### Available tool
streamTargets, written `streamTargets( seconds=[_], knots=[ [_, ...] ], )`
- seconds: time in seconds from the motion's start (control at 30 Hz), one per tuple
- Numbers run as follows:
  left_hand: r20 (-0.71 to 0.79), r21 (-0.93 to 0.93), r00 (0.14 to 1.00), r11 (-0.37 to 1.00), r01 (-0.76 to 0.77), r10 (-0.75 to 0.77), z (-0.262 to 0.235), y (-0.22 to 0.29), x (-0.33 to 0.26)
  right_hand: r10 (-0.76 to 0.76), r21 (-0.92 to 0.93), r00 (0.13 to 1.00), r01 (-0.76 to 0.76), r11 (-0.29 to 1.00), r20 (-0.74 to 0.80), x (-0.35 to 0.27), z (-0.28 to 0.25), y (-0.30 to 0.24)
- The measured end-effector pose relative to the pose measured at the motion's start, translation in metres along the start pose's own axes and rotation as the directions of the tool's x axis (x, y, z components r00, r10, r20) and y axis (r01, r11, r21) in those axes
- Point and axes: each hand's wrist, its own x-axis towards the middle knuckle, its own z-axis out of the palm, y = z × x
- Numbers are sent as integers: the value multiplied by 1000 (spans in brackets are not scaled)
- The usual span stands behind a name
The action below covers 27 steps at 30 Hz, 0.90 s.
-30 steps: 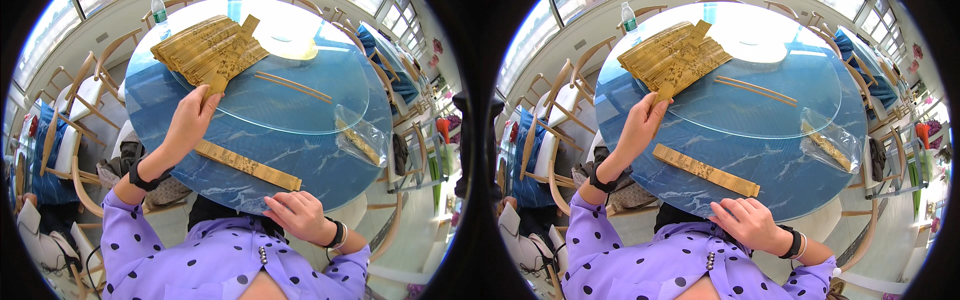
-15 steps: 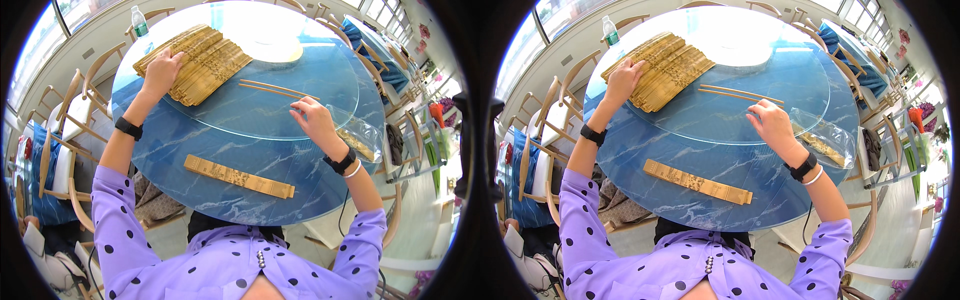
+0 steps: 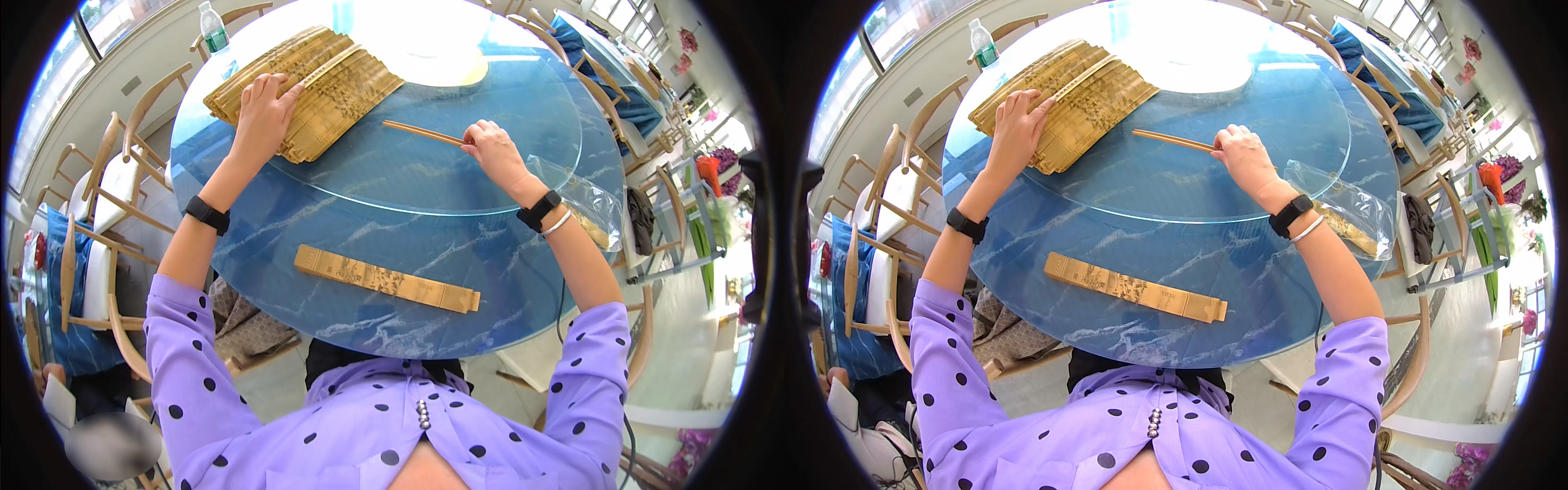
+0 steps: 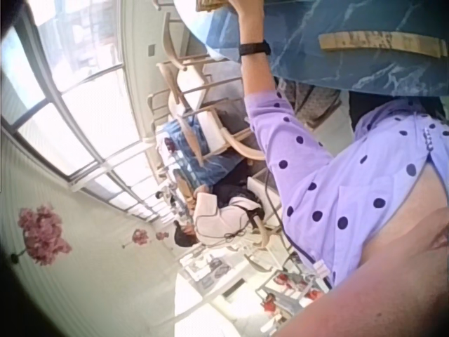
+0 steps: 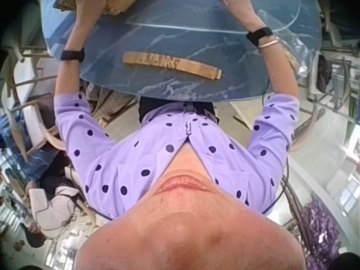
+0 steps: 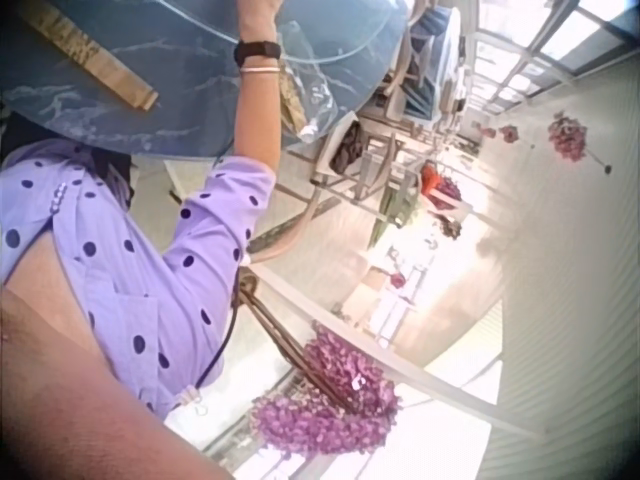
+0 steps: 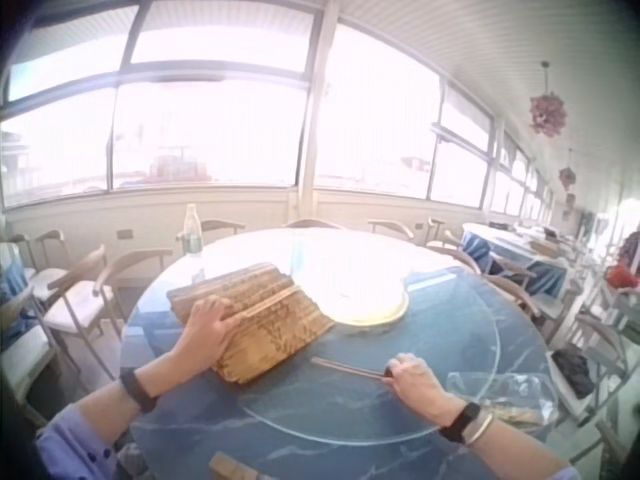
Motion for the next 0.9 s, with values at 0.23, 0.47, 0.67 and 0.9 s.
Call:
streamTargets(
  seconds=[0.23,0.47,0.67,0.9],
  knots=[
    [5,21,1000,1000,-23,23,-4,2,0,-63,-146,994,75,986,86,-11,-5,-9],
    [11,101,1000,995,-13,12,-22,12,-5,-103,-280,978,151,948,179,-13,-14,-18],
    [142,-123,988,989,86,-69,-93,97,-37,-85,-362,987,128,923,133,-48,-21,-25],
    [138,-240,989,971,-18,52,-177,207,-93,-133,313,983,89,946,123,-140,-106,-133]
  ],
)
